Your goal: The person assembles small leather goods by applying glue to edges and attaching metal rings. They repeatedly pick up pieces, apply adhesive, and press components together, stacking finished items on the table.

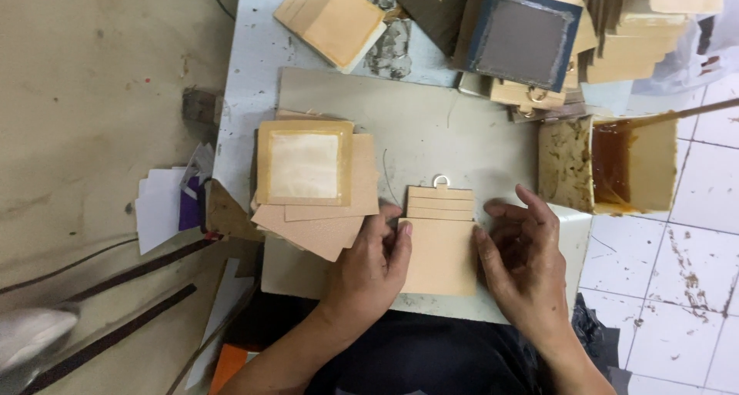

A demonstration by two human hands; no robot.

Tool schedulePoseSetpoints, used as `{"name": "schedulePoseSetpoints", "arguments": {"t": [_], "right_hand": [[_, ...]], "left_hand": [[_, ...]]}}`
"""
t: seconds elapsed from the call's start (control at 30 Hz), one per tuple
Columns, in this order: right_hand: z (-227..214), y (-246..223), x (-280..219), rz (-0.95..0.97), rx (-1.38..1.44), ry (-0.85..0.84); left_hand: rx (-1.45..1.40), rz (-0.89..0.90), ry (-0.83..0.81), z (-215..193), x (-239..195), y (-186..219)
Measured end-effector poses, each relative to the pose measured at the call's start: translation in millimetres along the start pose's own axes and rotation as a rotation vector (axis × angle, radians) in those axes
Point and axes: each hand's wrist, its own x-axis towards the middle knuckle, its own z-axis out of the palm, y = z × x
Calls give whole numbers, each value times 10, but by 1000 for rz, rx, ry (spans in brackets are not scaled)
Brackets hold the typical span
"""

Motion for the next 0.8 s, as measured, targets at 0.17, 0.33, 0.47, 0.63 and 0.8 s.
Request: {"name": "schedulePoseSetpoints", "arguments": {"t": [0.17, 0.33, 0.47, 0.63, 0.8], "right_hand": [[-19, -3, -11, 51, 138, -35], [-38, -43, 35, 45, 184, -76], [-50, 40, 48, 118, 377, -122], [-97, 65, 8, 126, 506, -83], [-177, 13, -136, -21, 536, 26]], "left_hand": [[42, -272, -154, -51, 46, 143], [-26, -329, -204, -111, 81, 227], [-136, -326, -184, -132, 82, 252], [-325, -254, -115, -173, -9, 292], [-611, 58, 64, -182, -131, 379]]}}
